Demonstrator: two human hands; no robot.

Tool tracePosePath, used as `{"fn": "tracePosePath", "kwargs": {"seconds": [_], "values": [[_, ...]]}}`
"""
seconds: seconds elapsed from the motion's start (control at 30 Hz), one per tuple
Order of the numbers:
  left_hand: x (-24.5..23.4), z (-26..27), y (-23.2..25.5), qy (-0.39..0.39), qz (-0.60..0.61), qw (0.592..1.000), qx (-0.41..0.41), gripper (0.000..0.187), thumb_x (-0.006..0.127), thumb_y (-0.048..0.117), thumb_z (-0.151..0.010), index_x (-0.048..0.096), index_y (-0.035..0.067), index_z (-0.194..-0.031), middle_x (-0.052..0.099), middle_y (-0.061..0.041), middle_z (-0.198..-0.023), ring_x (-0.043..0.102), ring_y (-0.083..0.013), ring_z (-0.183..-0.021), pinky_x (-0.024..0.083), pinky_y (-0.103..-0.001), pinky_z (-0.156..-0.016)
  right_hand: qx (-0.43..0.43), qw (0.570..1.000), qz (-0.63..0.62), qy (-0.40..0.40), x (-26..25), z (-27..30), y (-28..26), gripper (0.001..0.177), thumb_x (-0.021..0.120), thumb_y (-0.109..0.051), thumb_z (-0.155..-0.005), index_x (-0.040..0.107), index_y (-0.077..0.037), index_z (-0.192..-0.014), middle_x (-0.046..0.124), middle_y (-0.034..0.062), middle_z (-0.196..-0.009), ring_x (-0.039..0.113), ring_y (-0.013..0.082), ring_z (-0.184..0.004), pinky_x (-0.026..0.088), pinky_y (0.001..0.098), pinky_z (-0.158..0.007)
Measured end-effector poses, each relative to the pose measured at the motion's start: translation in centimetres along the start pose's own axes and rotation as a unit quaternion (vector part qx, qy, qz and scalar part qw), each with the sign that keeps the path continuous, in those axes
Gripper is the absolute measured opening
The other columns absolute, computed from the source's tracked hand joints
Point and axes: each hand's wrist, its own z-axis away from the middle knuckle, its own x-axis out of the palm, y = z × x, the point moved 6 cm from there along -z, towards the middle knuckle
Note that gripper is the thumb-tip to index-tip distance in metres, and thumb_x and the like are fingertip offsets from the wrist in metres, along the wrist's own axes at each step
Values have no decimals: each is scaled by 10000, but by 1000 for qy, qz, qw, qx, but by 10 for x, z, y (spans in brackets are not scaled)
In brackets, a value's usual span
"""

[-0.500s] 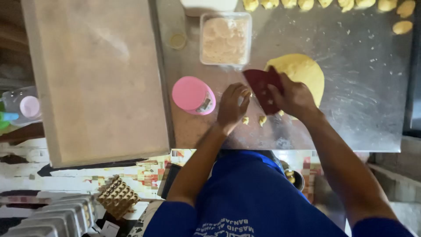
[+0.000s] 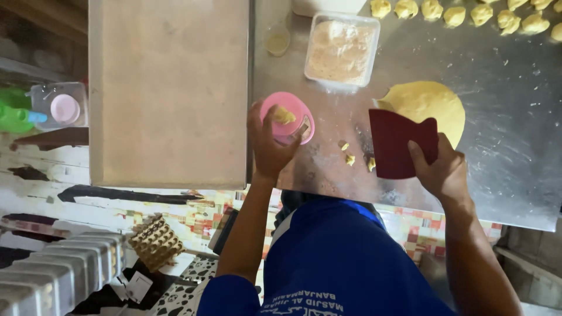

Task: The person portions a large mass of dough into small, uniform pieces using a red dough scraper and a pink digital scale. Each piece is weighed and then placed onto a metal work surface.

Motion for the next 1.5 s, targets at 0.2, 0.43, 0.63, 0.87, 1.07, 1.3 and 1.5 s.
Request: {"fn": "tracePosePath", "kwargs": {"seconds": [0.2,0.43,0.63,0.87,1.07,1.3,1.5], "values": [[5,9,-40,-18,82,962,-258,704,640,444,-940,479,-13,-1451,542,-231,-1434,507,-382,-1366,424,-480,-1144,-3,1000,-8,14,-7,2,-15,396,656,-313,-1079,606,67,-1176,703,169,-863,668,320,-648,531,409,-517],[52,-23,-38,-116,140,972,-152,581,551,475,-1006,557,3,-1345,624,-202,-1313,639,-357,-1191,530,-452,-1019,43,999,3,19,-2,16,-9,382,678,-340,-1070,620,31,-1142,664,129,-808,613,281,-625,473,410,-509],[48,-36,-11,-18,179,984,17,357,587,196,-1066,535,4,-1363,607,-192,-1341,594,-334,-1288,508,-442,-1148,44,999,14,28,-8,32,-11,388,665,-315,-1073,620,56,-1180,718,165,-862,678,312,-659,535,417,-533],[3,-18,-5,-38,114,993,-17,229,641,155,-994,649,23,-1181,657,-145,-1152,618,-309,-1112,500,-434,-1022,79,997,-5,5,-8,34,-27,439,660,-278,-1050,513,63,-1284,717,229,-910,699,398,-698,553,491,-546],[57,6,-17,-59,-3,992,113,297,757,326,-903,699,111,-1100,640,-71,-1056,632,-288,-1075,480,-444,-943,-88,989,108,46,15,-19,-120,395,720,-390,-979,620,-114,-1243,726,164,-755,739,399,-718,576,539,-632],[82,16,-22,-47,-84,991,90,401,836,424,-757,682,247,-1083,637,24,-1031,623,-252,-1078,488,-431,-847,-254,948,191,-21,45,-62,-170,217,572,-403,-1016,548,-203,-1098,708,38,-679,752,302,-663,610,457,-654],[83,18,-29,-68,-14,995,71,424,864,224,-682,661,194,-1053,623,-45,-1022,608,-322,-1113,484,-466,-864,-227,934,186,-203,86,-81,-174,236,513,-336,-1019,435,-189,-1186,713,127,-753,738,475,-715,570,610,-705]]}}
